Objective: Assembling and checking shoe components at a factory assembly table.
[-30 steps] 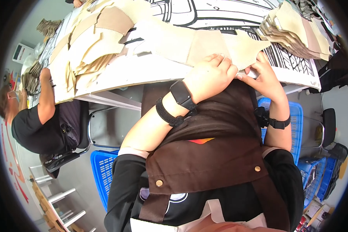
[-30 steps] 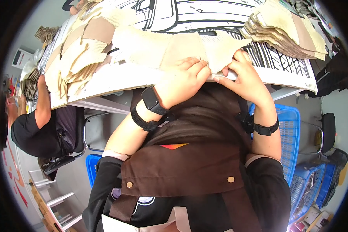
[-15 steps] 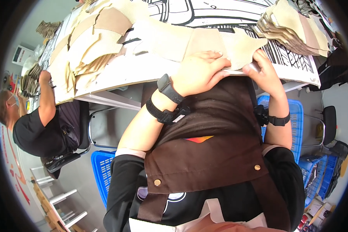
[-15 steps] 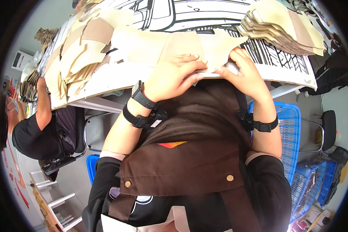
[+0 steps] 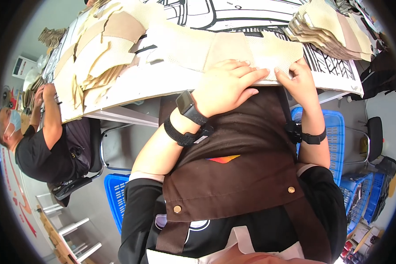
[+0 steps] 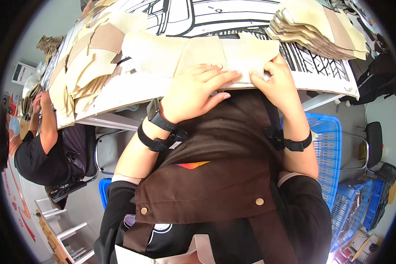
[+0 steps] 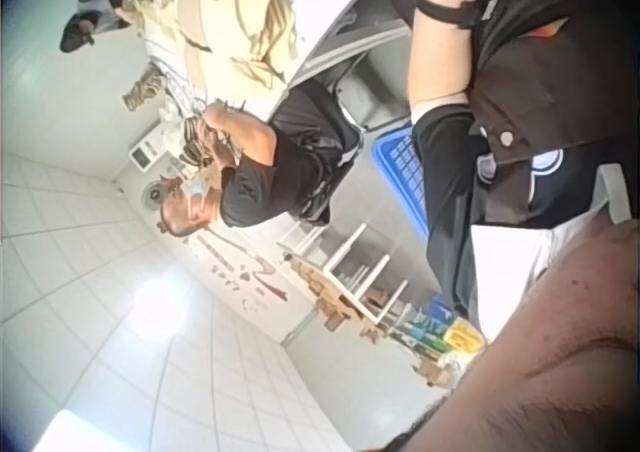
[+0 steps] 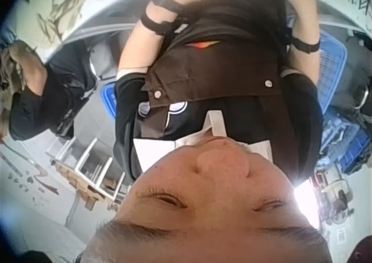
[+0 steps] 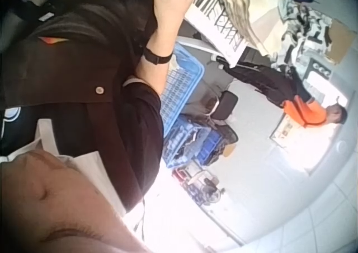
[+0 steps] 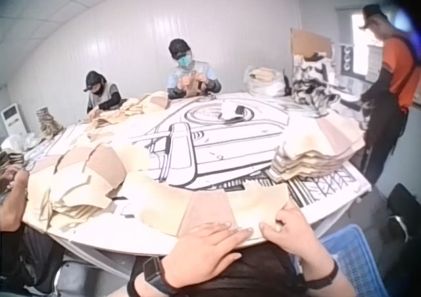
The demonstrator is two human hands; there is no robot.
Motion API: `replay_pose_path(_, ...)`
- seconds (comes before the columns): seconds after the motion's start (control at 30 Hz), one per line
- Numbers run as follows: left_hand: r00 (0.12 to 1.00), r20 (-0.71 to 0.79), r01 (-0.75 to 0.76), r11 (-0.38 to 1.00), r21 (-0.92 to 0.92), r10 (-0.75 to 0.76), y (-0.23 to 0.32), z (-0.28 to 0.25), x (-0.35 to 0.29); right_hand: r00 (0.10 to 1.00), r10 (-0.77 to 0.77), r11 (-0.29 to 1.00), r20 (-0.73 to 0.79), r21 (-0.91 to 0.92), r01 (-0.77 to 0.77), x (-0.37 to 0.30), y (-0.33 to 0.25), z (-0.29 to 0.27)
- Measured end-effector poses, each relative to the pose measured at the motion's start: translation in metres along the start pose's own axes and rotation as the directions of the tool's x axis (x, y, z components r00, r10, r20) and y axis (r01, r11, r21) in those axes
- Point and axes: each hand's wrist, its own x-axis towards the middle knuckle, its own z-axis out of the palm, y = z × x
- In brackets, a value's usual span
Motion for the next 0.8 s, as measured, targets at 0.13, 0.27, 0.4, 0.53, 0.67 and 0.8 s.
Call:
replay_pose_path(0.13, 0.996, -0.082, 0.027, 0.996, 0.082, -0.021, 0.003, 0.014, 0.003, 0.996, 0.064, 0.997, 0.056, 0.041, -0.066, 0.000, 0.000, -0.003)
replay_pose_path(0.27, 0.995, -0.093, -0.015, 0.994, 0.106, 0.025, -0.003, 0.016, 0.002, 0.996, 0.035, 0.995, 0.082, -0.094, -0.028, 0.001, -0.001, -0.001)
replay_pose_path(0.4, 0.992, -0.103, -0.058, 0.993, 0.107, 0.069, -0.007, 0.018, 0.002, 0.998, 0.021, 0.996, 0.051, -0.084, -0.017, 0.004, -0.004, -0.001)
replay_pose_path(0.53, 0.987, -0.126, -0.091, 0.991, 0.101, 0.104, -0.007, 0.017, 0.003, 0.995, 0.088, 0.946, -0.036, 0.316, -0.072, 0.003, 0.006, 0.009)
replay_pose_path(0.67, 0.991, -0.137, 0.013, 0.997, 0.072, -0.003, 0.004, 0.015, 0.007, 0.797, 0.008, 0.847, -0.604, 0.428, 0.316, -0.008, 0.018, -0.007)
replay_pose_path(0.8, 0.991, -0.133, 0.011, 0.999, 0.047, -0.005, 0.005, 0.015, 0.008, 0.866, 0.070, 0.969, -0.495, 0.239, 0.058, -0.013, 0.021, -0.023)
